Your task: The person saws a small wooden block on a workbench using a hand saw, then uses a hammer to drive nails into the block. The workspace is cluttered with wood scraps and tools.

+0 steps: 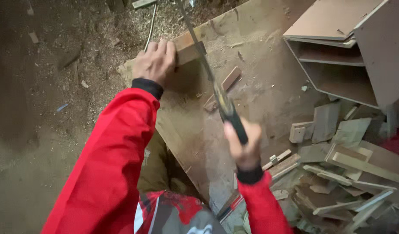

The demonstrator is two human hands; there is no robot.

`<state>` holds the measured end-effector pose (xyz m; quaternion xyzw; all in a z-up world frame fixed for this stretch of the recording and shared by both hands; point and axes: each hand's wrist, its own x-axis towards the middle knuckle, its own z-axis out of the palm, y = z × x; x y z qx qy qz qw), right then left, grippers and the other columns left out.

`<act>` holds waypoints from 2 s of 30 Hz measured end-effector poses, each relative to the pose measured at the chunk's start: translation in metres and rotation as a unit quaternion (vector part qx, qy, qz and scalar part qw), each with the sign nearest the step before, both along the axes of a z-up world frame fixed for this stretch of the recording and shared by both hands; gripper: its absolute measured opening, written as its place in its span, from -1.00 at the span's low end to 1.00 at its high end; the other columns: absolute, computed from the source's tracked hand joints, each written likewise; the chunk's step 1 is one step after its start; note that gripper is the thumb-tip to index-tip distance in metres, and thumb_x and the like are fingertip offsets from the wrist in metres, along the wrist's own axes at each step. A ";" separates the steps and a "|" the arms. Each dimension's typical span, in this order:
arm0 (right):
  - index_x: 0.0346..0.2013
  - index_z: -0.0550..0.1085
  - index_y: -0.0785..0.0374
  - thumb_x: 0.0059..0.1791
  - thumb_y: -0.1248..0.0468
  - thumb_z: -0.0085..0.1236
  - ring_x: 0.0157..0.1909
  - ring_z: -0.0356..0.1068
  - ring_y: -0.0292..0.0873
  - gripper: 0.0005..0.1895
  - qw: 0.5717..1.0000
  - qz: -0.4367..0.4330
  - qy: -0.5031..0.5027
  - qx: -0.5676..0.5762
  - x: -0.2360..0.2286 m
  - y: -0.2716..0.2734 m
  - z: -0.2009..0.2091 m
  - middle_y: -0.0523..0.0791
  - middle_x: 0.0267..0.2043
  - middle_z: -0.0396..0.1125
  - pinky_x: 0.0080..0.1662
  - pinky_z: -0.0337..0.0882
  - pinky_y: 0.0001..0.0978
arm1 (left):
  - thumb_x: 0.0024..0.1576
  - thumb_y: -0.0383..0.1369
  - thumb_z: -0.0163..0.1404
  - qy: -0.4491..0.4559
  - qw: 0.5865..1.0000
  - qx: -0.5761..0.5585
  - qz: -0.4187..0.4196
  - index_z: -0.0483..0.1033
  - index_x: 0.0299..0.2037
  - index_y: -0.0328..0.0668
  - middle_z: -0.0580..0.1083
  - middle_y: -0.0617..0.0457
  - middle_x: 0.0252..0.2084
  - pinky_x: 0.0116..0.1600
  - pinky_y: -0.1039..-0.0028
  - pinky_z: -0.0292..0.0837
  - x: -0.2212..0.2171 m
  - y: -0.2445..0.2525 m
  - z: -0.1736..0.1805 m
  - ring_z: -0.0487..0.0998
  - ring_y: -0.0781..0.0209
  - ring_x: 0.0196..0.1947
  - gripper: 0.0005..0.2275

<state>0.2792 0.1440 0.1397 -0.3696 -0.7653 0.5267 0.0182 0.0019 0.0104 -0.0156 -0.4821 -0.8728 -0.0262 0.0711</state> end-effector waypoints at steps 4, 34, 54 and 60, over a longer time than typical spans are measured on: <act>-0.50 0.41 0.33 0.00 0.28 0.09 -0.60 0.26 -0.33 -0.78 0.997 0.048 0.050 0.020 0.006 -0.009 0.017 -0.17 -0.65 0.19 -0.48 0.22 -0.36 | 0.19 -0.37 0.00 -0.025 1.000 -0.006 0.007 0.46 -0.11 -0.08 0.43 0.15 -0.18 -0.28 0.40 0.53 0.002 -0.010 -0.005 0.52 0.22 -0.18 -0.89; -0.44 0.52 0.28 -0.09 0.19 0.14 -0.50 0.37 -0.09 -0.80 0.991 0.000 0.084 0.104 0.141 -0.046 -0.027 -0.10 -0.52 0.39 -0.30 0.33 -0.20 | 0.18 -0.40 0.00 -0.047 0.999 -0.017 -0.007 0.46 -0.16 -0.14 0.47 0.08 -0.22 -0.26 0.35 0.53 -0.006 -0.001 0.023 0.55 0.12 -0.21 -0.92; -0.66 0.32 0.22 -0.12 0.23 0.16 -0.57 0.24 -0.13 -0.72 0.993 -0.009 0.098 0.057 0.086 -0.037 -0.103 -0.11 -0.65 0.18 -0.40 0.21 -0.24 | 0.15 -0.38 0.01 -0.074 0.997 -0.002 -0.014 0.43 -0.15 -0.15 0.47 0.06 -0.20 -0.22 0.35 0.52 -0.004 0.001 0.031 0.55 0.11 -0.16 -0.88; -0.66 0.35 0.25 -0.13 0.23 0.16 -0.62 0.24 -0.10 -0.74 0.997 -0.066 0.025 0.045 0.112 -0.051 -0.034 -0.13 -0.67 0.20 -0.47 0.20 -0.22 | 0.19 -0.43 0.00 -0.076 0.996 -0.043 -0.018 0.45 -0.13 -0.17 0.49 0.04 -0.19 -0.25 0.35 0.52 -0.012 0.003 0.026 0.55 0.12 -0.20 -0.90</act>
